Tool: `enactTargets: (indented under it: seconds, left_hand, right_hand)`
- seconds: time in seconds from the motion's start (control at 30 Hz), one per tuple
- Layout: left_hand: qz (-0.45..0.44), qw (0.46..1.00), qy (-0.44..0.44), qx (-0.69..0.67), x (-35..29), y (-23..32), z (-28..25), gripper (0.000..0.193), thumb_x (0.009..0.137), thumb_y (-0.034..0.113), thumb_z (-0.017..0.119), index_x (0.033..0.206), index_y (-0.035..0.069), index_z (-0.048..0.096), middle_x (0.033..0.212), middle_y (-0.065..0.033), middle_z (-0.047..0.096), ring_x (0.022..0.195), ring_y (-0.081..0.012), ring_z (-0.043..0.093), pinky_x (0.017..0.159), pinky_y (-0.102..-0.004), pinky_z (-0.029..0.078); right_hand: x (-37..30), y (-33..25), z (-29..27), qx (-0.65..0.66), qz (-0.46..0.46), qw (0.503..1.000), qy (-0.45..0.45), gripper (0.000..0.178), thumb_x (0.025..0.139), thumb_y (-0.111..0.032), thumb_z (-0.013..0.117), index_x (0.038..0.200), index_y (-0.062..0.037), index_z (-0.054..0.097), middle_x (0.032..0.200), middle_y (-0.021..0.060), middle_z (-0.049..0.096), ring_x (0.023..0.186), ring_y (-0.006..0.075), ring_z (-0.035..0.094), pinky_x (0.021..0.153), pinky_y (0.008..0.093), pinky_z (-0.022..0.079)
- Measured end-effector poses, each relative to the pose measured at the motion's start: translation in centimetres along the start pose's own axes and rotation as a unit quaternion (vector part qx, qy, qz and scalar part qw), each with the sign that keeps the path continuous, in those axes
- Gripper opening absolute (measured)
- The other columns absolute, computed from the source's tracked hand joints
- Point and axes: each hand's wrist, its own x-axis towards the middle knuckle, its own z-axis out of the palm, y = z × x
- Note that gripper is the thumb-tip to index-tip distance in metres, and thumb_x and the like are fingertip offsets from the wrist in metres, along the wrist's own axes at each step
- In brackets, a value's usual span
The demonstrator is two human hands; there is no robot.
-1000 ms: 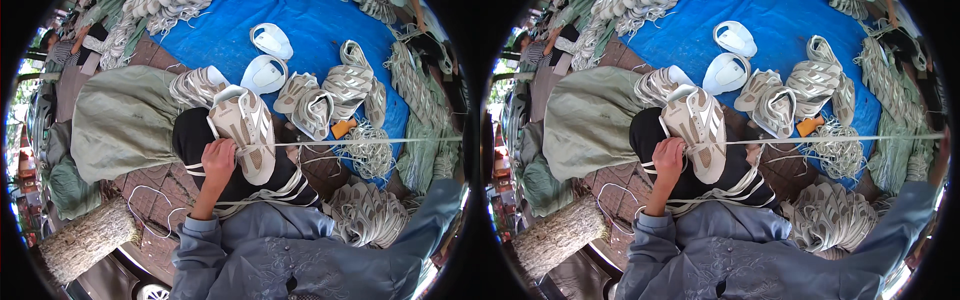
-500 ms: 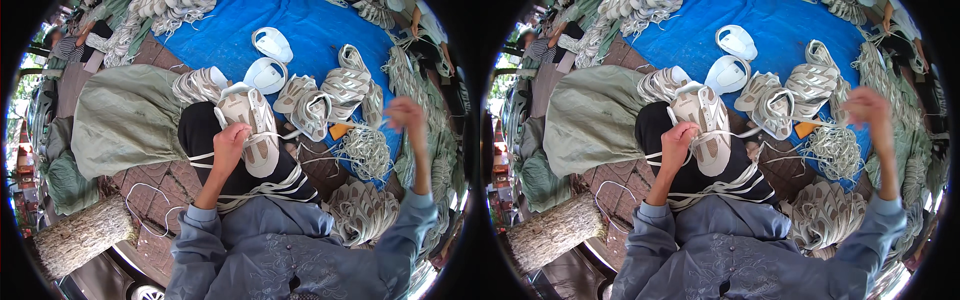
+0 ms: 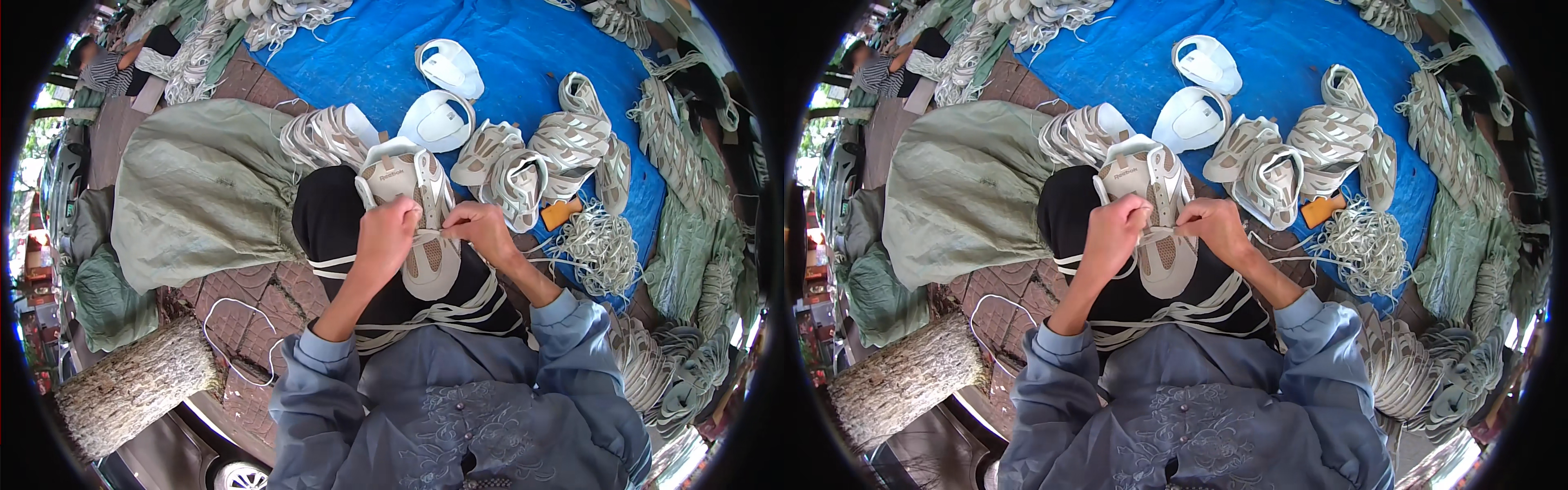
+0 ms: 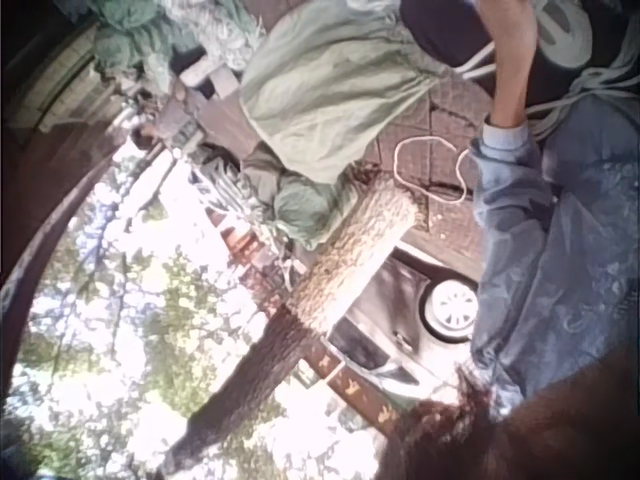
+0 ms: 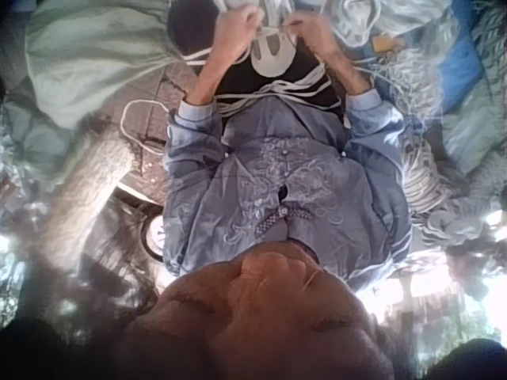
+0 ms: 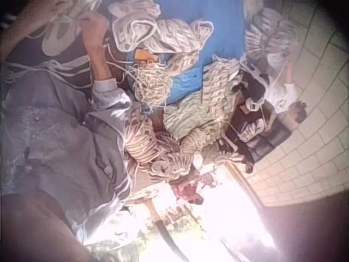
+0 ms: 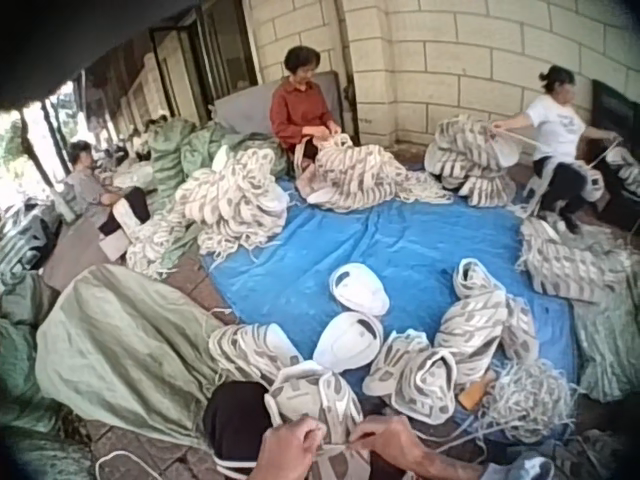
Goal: The person is sitting on a blue tarp outdoors, lacing a white sneaker with a thick white rope. They thread the rope through the eyelets of the shoe, pulling it tight and adjusting the loops to secure the lacing.
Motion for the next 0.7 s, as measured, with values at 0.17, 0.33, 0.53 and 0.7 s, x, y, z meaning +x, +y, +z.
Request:
enactTargets:
  seconds: [0.17,0.33,0.53,0.7]
  left_hand:
    - [-0.040,0.998,-0.022,0.047,2.0,0.1,1.4,0.015,0.080,0.013,0.050,0.080,0.001,0.058,0.072,-0.0195,0.059,0.069,-0.0364,0.058,0.063,-0.0413,0.046]
    - [-0.040,0.993,-0.110,0.015,2.8,-0.2,1.4,0.016,0.077,0.011,0.052,0.072,-0.003,0.057,0.069,-0.0213,0.057,0.068,-0.0368,0.057,0.063,-0.0413,0.045]
    - [0.000,0.995,-0.101,-0.026,1.8,0.5,1.3,0.013,0.076,0.010,0.054,0.078,-0.001,0.060,0.070,-0.0200,0.058,0.068,-0.0348,0.058,0.063,-0.0383,0.046]
    - [0.045,0.997,-0.039,-0.052,1.4,-0.7,2.8,0.015,0.078,0.004,0.052,0.089,-0.001,0.062,0.061,-0.0124,0.059,0.049,-0.0151,0.057,0.050,-0.0271,0.045]
  right_hand:
    - [-0.1,0.4,0.1,0.004,-0.012,0.999,0.045,0.011,0.061,-0.005,0.069,0.071,-0.0012,0.064,0.064,0.0055,0.060,0.057,0.0099,0.055,0.053,0.0227,0.041]
    - [-1.1,0.2,0.3,-0.106,-0.101,0.987,0.064,0.008,0.065,-0.004,0.065,0.073,-0.0040,0.063,0.066,0.0077,0.058,0.058,0.0188,0.056,0.054,0.0278,0.044]
    - [-1.3,-0.3,-0.4,-0.171,-0.146,0.973,0.062,0.008,0.065,-0.006,0.062,0.073,-0.0051,0.062,0.067,0.0087,0.057,0.061,0.0241,0.058,0.055,0.0307,0.045]
    - [-0.6,0.1,0.2,-0.163,-0.119,0.975,0.093,0.005,0.065,-0.006,0.062,0.070,-0.0062,0.062,0.066,0.0075,0.056,0.062,0.0236,0.058,0.053,0.0317,0.045]
